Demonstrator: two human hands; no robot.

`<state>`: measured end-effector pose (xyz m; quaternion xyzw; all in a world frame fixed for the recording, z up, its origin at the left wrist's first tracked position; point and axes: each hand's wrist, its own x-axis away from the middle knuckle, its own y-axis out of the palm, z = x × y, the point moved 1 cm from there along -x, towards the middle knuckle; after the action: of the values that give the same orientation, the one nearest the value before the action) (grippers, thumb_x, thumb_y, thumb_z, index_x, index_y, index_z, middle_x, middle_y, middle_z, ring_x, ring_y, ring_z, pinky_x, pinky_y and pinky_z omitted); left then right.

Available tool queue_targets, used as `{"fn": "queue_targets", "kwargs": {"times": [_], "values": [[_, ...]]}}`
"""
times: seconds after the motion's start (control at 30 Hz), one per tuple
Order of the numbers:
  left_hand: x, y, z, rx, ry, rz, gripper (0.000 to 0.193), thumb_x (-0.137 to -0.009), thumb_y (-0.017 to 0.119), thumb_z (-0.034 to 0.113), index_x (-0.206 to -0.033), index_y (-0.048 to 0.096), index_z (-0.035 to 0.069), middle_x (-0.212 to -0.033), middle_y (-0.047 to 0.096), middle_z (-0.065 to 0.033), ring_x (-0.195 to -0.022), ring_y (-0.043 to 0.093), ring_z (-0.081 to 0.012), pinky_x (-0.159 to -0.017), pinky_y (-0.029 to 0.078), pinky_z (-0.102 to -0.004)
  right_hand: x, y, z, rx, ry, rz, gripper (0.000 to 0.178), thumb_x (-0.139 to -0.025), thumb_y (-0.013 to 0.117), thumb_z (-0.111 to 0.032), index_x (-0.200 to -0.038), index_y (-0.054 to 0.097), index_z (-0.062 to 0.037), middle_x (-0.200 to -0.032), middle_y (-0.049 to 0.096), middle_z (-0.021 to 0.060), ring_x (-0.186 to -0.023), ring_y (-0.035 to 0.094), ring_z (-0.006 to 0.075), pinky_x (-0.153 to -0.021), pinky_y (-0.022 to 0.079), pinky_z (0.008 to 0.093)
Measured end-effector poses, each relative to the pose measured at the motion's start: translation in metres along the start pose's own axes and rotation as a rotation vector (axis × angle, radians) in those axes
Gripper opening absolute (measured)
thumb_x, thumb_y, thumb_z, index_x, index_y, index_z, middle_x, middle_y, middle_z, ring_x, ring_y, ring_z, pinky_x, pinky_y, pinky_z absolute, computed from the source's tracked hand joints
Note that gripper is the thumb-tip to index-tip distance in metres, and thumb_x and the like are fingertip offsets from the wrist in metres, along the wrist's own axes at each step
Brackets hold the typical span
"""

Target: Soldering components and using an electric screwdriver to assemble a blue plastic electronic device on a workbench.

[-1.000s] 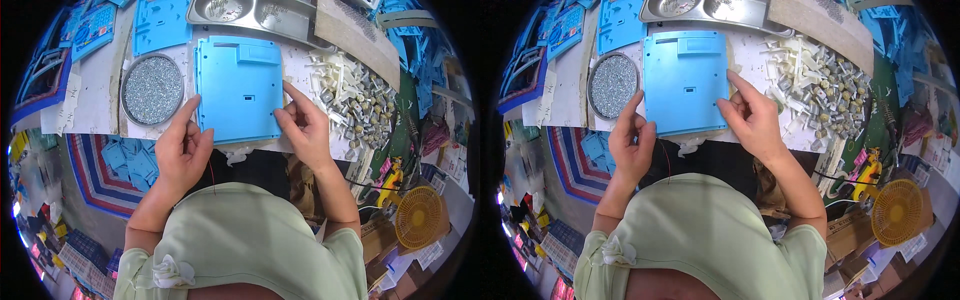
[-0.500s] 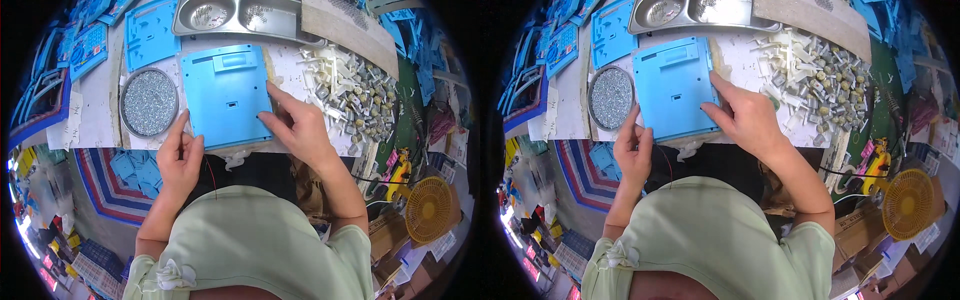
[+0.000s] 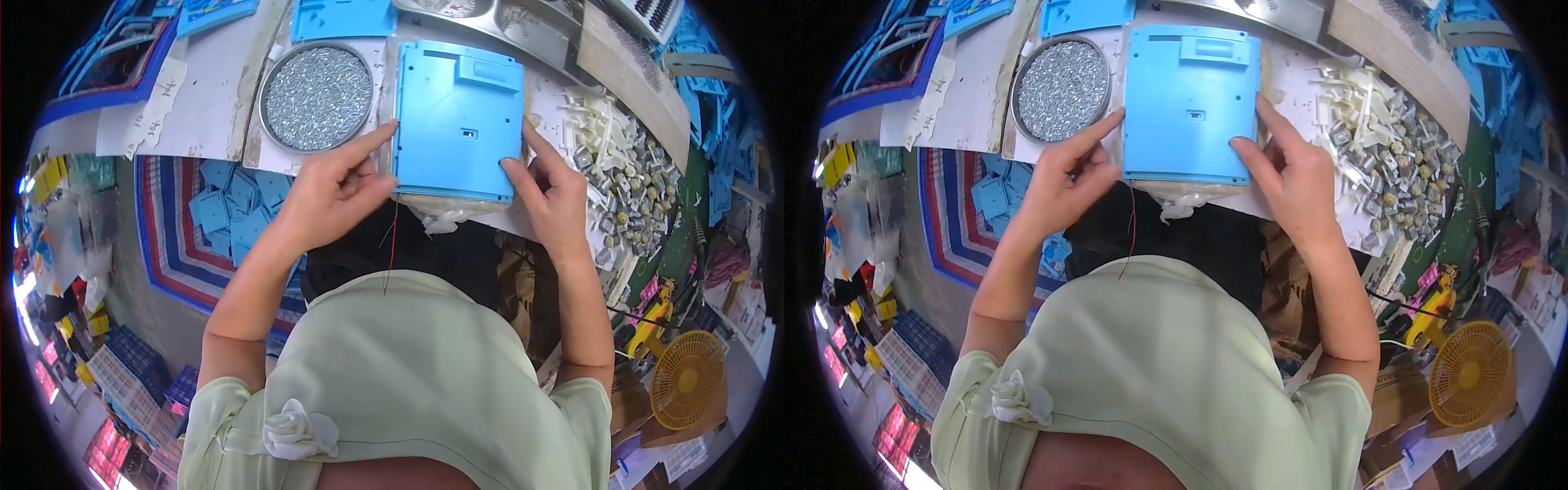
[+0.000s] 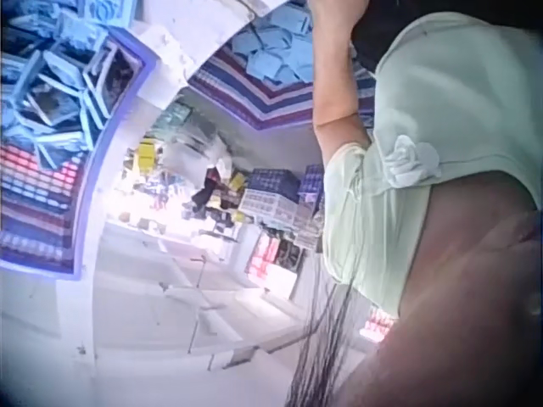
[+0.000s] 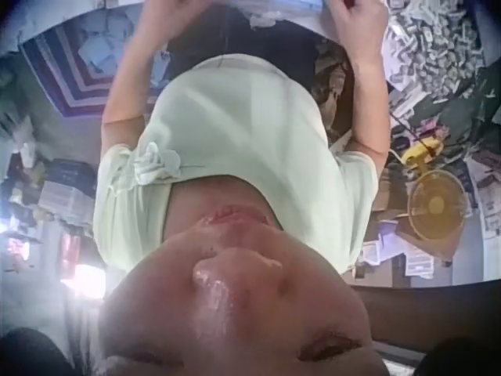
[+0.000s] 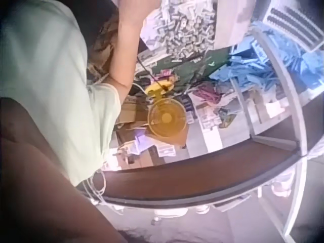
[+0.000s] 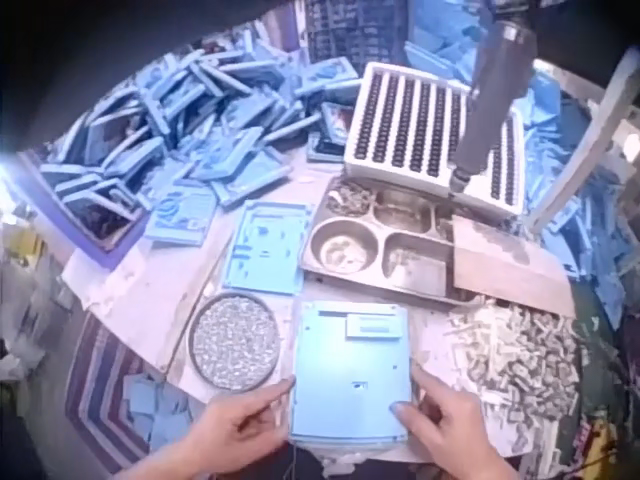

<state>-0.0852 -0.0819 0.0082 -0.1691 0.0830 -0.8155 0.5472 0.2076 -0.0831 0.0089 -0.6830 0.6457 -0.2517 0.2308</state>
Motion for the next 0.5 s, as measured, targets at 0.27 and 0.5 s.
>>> {"fn": "queue_targets", "kwargs": {"times": [0.27, 0.5], "values": [[0.01, 0.003, -0.005, 0.132, -0.019, -0.015, 0.058, -0.087, 0.072, -0.002, -0.143, 0.059, 0.005, -0.074, 0.049, 0.006, -0.064, 0.041, -0.0018, -0.059, 0.036, -0.0193, 0.001, -0.003, 0.002, -0.075, 0.044, -0.034, 0.052, -0.087, 0.081, -0.014, -0.136, 0.066, -0.002, -0.059, 0.051, -0.0027, -0.055, 0.044, 0.0047, -0.055, 0.038, 0.0235], [-0.026, -0.073, -0.021, -0.832, 0.295, 0.407, 0.014, -0.079, 0.079, 0.009, -0.092, 0.072, 0.009, -0.087, 0.063, -0.0042, -0.084, 0.061, -0.0234, -0.076, 0.046, -0.0364, -0.068, -0.02, -0.062, 0.232, -0.536, 0.033, 0.037, -0.074, 0.084, -0.004, -0.11, 0.076, -0.004, -0.072, 0.063, 0.0018, -0.067, 0.056, 0.0156, -0.065, 0.046, 0.0301]]}}
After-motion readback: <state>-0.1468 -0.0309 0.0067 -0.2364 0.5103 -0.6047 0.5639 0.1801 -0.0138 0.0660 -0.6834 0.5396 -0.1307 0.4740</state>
